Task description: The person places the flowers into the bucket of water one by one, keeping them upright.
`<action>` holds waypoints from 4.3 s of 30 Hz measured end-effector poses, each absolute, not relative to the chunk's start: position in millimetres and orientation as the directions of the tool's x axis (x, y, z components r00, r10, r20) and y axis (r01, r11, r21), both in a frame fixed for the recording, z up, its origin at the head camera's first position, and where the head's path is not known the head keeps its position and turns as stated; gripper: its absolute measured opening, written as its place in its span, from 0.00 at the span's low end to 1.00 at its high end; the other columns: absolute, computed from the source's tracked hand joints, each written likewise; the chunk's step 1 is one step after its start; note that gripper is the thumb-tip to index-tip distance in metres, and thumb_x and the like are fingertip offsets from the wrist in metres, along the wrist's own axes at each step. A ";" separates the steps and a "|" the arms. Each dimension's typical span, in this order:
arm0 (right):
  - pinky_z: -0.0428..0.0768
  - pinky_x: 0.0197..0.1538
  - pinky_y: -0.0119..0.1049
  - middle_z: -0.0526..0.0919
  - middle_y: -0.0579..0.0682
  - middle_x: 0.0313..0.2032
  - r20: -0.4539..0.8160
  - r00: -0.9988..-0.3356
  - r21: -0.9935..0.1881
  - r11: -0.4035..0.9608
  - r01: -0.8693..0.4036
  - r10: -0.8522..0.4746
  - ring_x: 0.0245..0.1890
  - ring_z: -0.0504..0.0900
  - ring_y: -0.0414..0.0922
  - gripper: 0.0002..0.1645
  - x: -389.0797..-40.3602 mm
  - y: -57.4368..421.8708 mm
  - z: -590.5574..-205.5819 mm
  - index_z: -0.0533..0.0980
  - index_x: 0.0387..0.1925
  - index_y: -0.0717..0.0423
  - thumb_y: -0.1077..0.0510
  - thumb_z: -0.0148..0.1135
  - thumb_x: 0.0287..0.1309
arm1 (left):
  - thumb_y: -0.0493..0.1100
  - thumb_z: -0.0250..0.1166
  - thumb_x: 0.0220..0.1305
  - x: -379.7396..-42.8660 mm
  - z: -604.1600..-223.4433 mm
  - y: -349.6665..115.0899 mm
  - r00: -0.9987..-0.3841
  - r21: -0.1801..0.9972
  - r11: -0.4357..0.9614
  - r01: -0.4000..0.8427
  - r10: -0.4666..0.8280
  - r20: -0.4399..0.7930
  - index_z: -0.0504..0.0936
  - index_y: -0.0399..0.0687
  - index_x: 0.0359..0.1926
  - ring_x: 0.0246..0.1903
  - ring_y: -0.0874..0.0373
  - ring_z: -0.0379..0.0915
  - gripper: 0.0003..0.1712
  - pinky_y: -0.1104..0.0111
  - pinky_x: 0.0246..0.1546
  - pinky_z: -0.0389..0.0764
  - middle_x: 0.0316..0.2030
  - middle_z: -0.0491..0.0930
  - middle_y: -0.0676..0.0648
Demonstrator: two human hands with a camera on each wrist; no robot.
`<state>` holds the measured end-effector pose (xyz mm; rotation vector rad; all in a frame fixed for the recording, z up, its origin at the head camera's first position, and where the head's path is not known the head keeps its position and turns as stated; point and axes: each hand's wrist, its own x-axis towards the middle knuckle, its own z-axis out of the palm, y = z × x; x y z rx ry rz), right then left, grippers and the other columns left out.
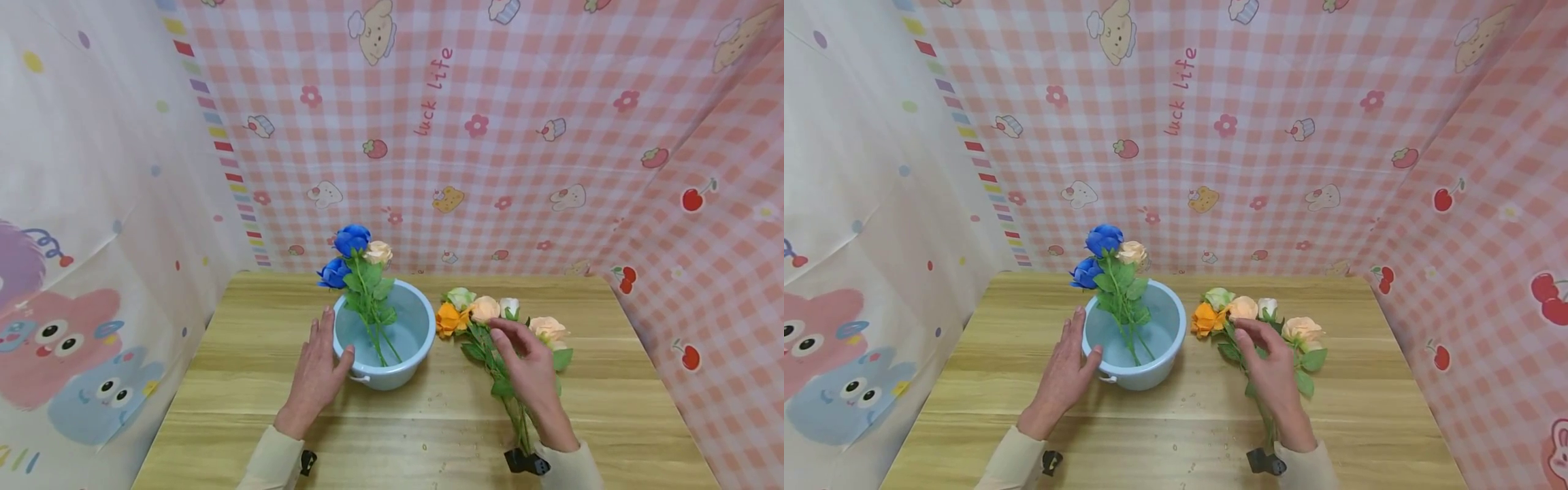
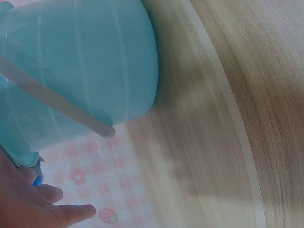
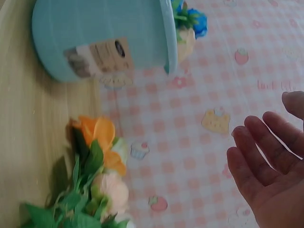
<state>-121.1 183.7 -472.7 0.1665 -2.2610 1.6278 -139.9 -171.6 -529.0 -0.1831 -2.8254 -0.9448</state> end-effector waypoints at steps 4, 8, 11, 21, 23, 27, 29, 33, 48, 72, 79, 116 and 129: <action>0.79 0.50 0.21 0.86 0.57 0.52 0.281 -0.950 -0.913 0.341 -0.222 0.134 0.49 0.82 0.31 0.16 -117.4 197.1 -477.3 0.82 0.56 0.61 0.58 0.59 0.75 | 0.56 0.54 0.75 -139.6 -528.6 -171.4 -0.980 0.589 0.791 0.165 0.064 0.189 0.44 0.41 0.83 0.79 0.35 0.42 0.48 0.31 0.70 0.56 0.82 0.45 0.41; 0.77 0.52 0.19 0.85 0.55 0.54 0.250 -0.955 -0.907 0.385 -0.173 0.161 0.50 0.81 0.30 0.19 -113.9 207.9 -484.8 0.81 0.57 0.61 0.53 0.59 0.76 | 0.56 0.55 0.75 -139.6 -528.6 -171.1 -0.979 0.591 0.789 0.167 0.062 0.194 0.44 0.41 0.83 0.79 0.34 0.43 0.48 0.32 0.70 0.56 0.82 0.46 0.40; 0.77 0.52 0.19 0.85 0.56 0.54 0.244 -0.956 -0.902 0.399 -0.162 0.165 0.50 0.81 0.30 0.19 -111.1 215.0 -489.8 0.81 0.58 0.61 0.53 0.58 0.76 | 0.56 0.55 0.75 -139.5 -528.3 -171.0 -0.980 0.594 0.788 0.164 0.061 0.190 0.44 0.41 0.83 0.79 0.34 0.43 0.48 0.31 0.70 0.56 0.82 0.45 0.41; 0.79 0.46 0.20 0.87 0.52 0.49 0.160 -0.962 -0.908 0.416 -0.056 0.220 0.44 0.83 0.31 0.21 -102.0 237.0 -507.6 0.81 0.58 0.61 0.51 0.58 0.76 | 0.56 0.55 0.75 -140.5 -528.4 -171.3 -0.982 0.599 0.785 0.158 0.060 0.181 0.43 0.41 0.83 0.79 0.35 0.42 0.48 0.31 0.70 0.56 0.82 0.45 0.41; 0.80 0.46 0.21 0.87 0.58 0.49 0.132 -0.967 -0.913 0.407 -0.034 0.217 0.43 0.83 0.30 0.22 -100.9 240.5 -511.7 0.80 0.59 0.63 0.50 0.58 0.76 | 0.56 0.54 0.75 -140.7 -528.5 -171.3 -0.982 0.599 0.785 0.159 0.060 0.182 0.43 0.41 0.83 0.79 0.35 0.42 0.48 0.31 0.70 0.55 0.82 0.44 0.42; 0.83 0.45 0.24 0.85 0.65 0.53 0.068 -0.977 -0.924 0.382 0.015 0.203 0.42 0.84 0.30 0.25 -98.7 245.8 -521.2 0.79 0.60 0.65 0.49 0.57 0.77 | 0.56 0.54 0.75 -140.8 -529.2 -171.4 -0.980 0.599 0.784 0.163 0.061 0.187 0.44 0.41 0.83 0.79 0.35 0.42 0.48 0.31 0.70 0.56 0.82 0.45 0.41; 0.84 0.46 0.27 0.84 0.66 0.54 0.045 -0.979 -0.931 0.364 0.031 0.199 0.44 0.85 0.32 0.26 -98.3 248.0 -526.0 0.78 0.61 0.67 0.49 0.57 0.77 | 0.56 0.54 0.75 -140.6 -529.4 -171.4 -0.980 0.599 0.784 0.165 0.061 0.189 0.44 0.41 0.83 0.79 0.34 0.43 0.48 0.32 0.70 0.56 0.82 0.45 0.41; 0.85 0.49 0.30 0.83 0.66 0.56 -0.011 -0.977 -0.934 0.347 0.085 0.211 0.46 0.86 0.39 0.28 -98.2 251.6 -535.3 0.77 0.61 0.68 0.48 0.57 0.77 | 0.56 0.54 0.75 -140.8 -528.9 -171.5 -0.981 0.601 0.783 0.162 0.063 0.183 0.43 0.41 0.83 0.79 0.35 0.42 0.48 0.32 0.70 0.56 0.82 0.44 0.41; 0.84 0.43 0.27 0.85 0.65 0.52 -0.187 -0.953 -0.902 0.343 0.263 0.240 0.39 0.86 0.37 0.27 -96.7 263.7 -568.5 0.76 0.62 0.70 0.51 0.60 0.75 | 0.56 0.54 0.76 -140.0 -528.0 -171.4 -0.984 0.607 0.780 0.152 0.062 0.167 0.43 0.41 0.83 0.79 0.35 0.41 0.47 0.32 0.71 0.55 0.82 0.44 0.41; 0.81 0.38 0.28 0.89 0.55 0.43 -0.214 -0.960 -0.821 0.499 0.277 0.181 0.38 0.83 0.39 0.28 -111.8 265.8 -585.9 0.80 0.58 0.69 0.53 0.72 0.64 | 0.56 0.54 0.76 -139.8 -527.9 -171.3 -0.983 0.616 0.772 0.154 0.060 0.171 0.44 0.42 0.83 0.79 0.35 0.41 0.47 0.31 0.70 0.55 0.82 0.44 0.42; 0.79 0.38 0.30 0.89 0.50 0.39 -0.223 -0.959 -0.779 0.560 0.283 0.174 0.37 0.83 0.40 0.25 -117.8 266.5 -583.7 0.83 0.54 0.66 0.54 0.73 0.62 | 0.56 0.54 0.76 -139.9 -527.7 -171.4 -0.983 0.616 0.772 0.157 0.060 0.176 0.44 0.42 0.83 0.79 0.34 0.42 0.47 0.31 0.70 0.55 0.82 0.45 0.41; 0.85 0.43 0.29 0.85 0.58 0.46 -0.252 -0.958 -0.882 0.374 0.286 0.139 0.40 0.83 0.38 0.26 -112.6 275.4 -557.2 0.75 0.62 0.73 0.60 0.66 0.69 | 0.56 0.54 0.76 -139.8 -526.3 -171.3 -0.985 0.613 0.776 0.147 0.056 0.166 0.44 0.41 0.83 0.79 0.35 0.42 0.47 0.31 0.70 0.55 0.82 0.45 0.42; 0.81 0.42 0.27 0.86 0.58 0.48 -0.191 -0.966 -0.877 0.412 0.249 0.176 0.40 0.80 0.32 0.24 -111.7 270.4 -539.6 0.77 0.61 0.71 0.59 0.65 0.70 | 0.60 0.53 0.76 -138.9 -527.7 -172.6 -0.981 0.590 0.791 0.161 0.064 0.181 0.45 0.41 0.83 0.79 0.35 0.42 0.48 0.31 0.70 0.56 0.82 0.46 0.41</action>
